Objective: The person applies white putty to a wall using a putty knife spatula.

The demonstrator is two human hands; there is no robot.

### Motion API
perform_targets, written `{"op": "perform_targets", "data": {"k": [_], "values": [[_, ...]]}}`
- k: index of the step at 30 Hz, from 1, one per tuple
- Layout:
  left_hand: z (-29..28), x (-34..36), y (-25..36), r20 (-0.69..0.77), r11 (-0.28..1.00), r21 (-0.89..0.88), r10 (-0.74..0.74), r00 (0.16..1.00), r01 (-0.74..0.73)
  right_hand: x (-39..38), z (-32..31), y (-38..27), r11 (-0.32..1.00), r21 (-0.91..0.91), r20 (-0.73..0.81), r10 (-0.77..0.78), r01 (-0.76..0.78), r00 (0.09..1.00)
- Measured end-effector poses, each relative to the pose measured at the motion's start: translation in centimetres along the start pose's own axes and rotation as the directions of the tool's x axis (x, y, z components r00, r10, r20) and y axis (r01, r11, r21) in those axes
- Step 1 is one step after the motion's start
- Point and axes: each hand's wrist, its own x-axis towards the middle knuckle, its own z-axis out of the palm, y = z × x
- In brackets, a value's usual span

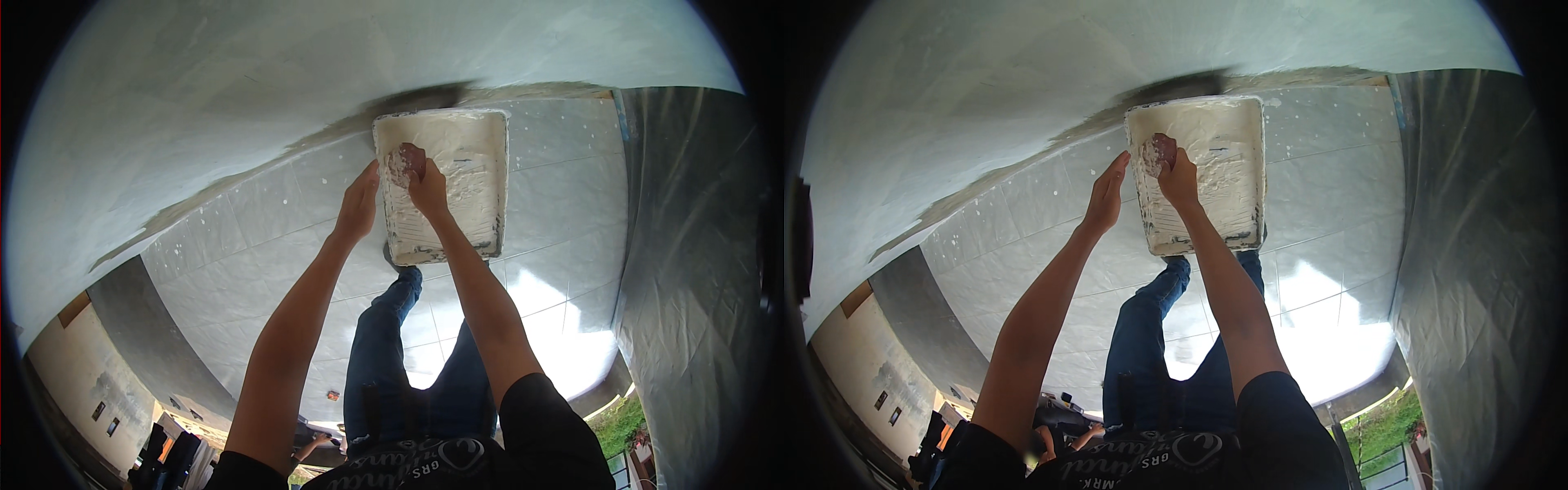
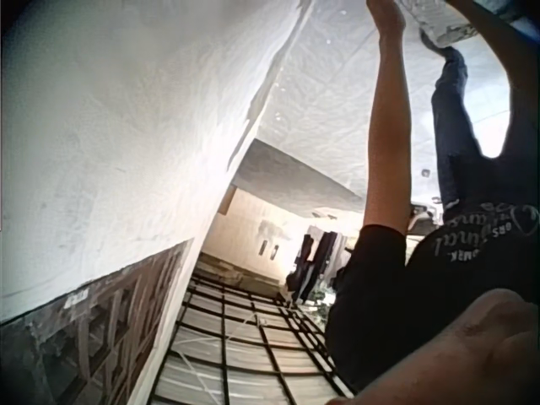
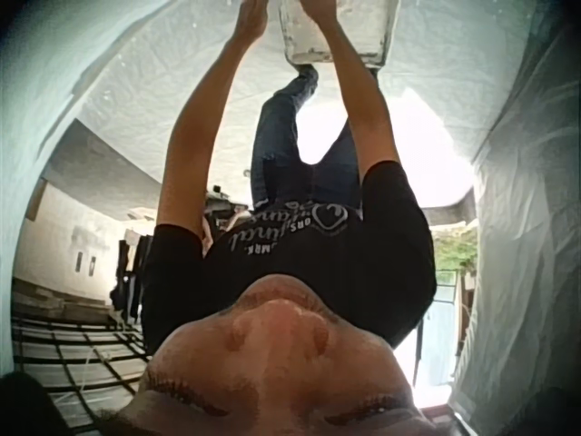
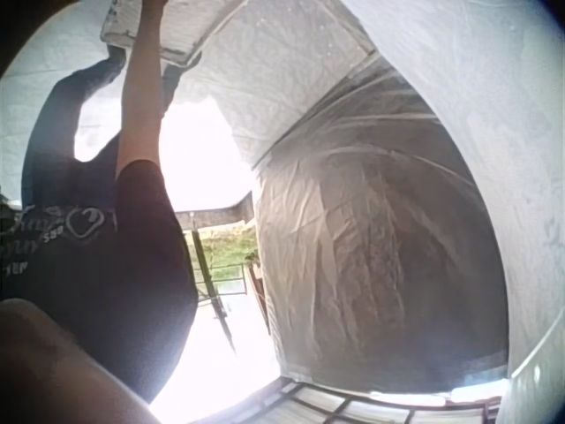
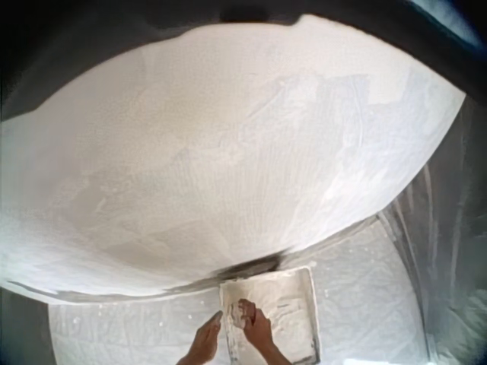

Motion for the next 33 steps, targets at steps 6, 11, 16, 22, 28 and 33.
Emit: {"op": "perform_targets", "data": {"k": [6, 11, 16, 22, 28, 33], "values": [[0.2, 0.5, -1.6, -0.062, 0.999, 0.042, -0.010, 0.998, 0.013, 0.5, 0.3, -1.9, 1.000, 0.022, -0.078, -0.003, 0.005, 0.997], [1.2, 0.9, -0.6, -0.092, 0.998, -0.037, -0.058, 0.994, 0.054, 1.5, 0.8, -3.1, 0.999, -0.021, -0.098, -0.046, 0.044, 0.994], [0.6, 1.1, -1.4, -0.015, 0.997, -0.065, -0.052, 0.999, 0.051, 1.5, 1.4, -3.6, 0.996, -0.084, -0.002, 0.007, -0.007, 1.000], [1.1, 1.1, -0.5, -0.007, 0.996, -0.065, -0.058, 0.998, 0.058, 2.2, 0.4, -0.4, 1.000, 0.014, 0.003, -0.003, 0.003, 1.000], [1.2, 1.4, -1.0, 0.004, 0.995, -0.033, -0.099, 0.995, 0.099, 2.2, -1.1, 1.7, 0.976, 0.204, 0.033, -0.082, 0.073, 0.996], [1.2, 0.9, -0.7, -0.013, 0.987, -0.088, -0.134, 0.991, 0.133, 2.2, -1.6, 0.1, 0.997, 0.077, -0.026, -0.002, 0.004, 1.000]]}}
